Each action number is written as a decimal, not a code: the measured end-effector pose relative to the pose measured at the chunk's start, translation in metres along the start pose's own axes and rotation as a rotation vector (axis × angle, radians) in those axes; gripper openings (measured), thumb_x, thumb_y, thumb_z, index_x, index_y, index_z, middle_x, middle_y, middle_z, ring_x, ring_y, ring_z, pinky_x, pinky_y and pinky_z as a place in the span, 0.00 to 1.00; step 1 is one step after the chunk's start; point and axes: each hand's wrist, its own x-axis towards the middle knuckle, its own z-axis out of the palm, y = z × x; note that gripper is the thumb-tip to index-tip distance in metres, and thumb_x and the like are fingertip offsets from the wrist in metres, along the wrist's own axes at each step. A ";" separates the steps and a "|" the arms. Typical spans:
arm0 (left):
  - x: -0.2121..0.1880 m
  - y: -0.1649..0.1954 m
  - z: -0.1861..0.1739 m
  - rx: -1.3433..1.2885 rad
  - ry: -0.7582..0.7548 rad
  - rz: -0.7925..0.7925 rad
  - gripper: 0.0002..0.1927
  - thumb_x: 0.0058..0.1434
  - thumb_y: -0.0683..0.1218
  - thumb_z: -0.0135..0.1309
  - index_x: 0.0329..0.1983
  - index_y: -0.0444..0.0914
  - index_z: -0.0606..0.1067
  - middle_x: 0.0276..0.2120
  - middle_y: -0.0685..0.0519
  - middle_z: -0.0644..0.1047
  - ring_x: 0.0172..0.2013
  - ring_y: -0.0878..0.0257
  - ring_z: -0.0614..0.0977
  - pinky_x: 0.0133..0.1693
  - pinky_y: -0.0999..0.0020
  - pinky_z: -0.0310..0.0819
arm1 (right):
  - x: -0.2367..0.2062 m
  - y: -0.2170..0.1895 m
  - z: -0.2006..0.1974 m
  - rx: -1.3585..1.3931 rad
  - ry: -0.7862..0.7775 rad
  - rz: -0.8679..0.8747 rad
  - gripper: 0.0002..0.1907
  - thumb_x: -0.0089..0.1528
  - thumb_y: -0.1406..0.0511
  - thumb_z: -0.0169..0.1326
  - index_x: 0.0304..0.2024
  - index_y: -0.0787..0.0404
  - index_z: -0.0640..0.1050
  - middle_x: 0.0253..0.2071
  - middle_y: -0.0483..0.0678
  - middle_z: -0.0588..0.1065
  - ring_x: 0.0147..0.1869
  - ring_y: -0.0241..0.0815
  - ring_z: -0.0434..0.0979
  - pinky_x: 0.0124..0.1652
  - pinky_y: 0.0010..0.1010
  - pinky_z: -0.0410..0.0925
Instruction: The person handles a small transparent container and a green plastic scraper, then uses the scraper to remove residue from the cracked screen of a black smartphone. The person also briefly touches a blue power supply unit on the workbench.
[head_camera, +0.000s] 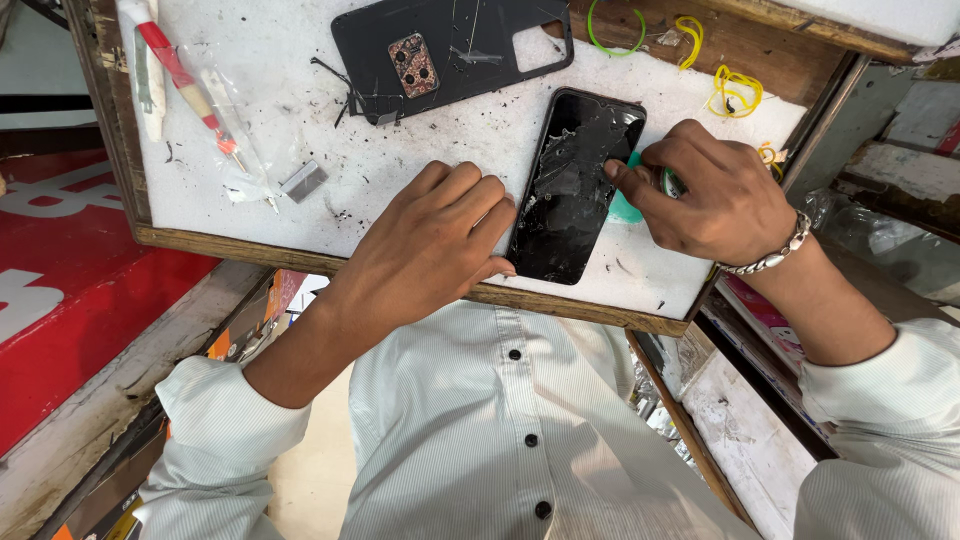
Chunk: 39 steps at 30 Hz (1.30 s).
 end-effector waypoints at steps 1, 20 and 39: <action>-0.001 0.000 0.001 -0.008 0.003 -0.010 0.27 0.50 0.55 0.67 0.45 0.33 0.75 0.43 0.50 0.74 0.47 0.56 0.73 0.52 0.60 0.67 | 0.000 0.000 0.001 0.003 0.001 0.012 0.13 0.57 0.76 0.65 0.45 0.63 0.85 0.34 0.50 0.72 0.35 0.44 0.73 0.26 0.32 0.66; 0.002 0.000 0.000 0.062 -0.039 -0.014 0.43 0.52 0.56 0.65 0.68 0.30 0.68 0.42 0.52 0.71 0.45 0.57 0.69 0.51 0.61 0.67 | -0.019 -0.002 0.007 -0.028 0.037 0.069 0.14 0.56 0.76 0.65 0.44 0.63 0.84 0.32 0.50 0.72 0.35 0.43 0.72 0.24 0.32 0.64; 0.038 -0.014 0.000 0.494 -0.189 0.077 0.34 0.58 0.54 0.57 0.68 0.39 0.71 0.37 0.60 0.67 0.43 0.66 0.69 0.44 0.69 0.68 | -0.005 0.012 -0.005 -0.218 -0.150 0.105 0.29 0.47 0.75 0.63 0.50 0.48 0.87 0.25 0.40 0.66 0.28 0.35 0.67 0.22 0.26 0.63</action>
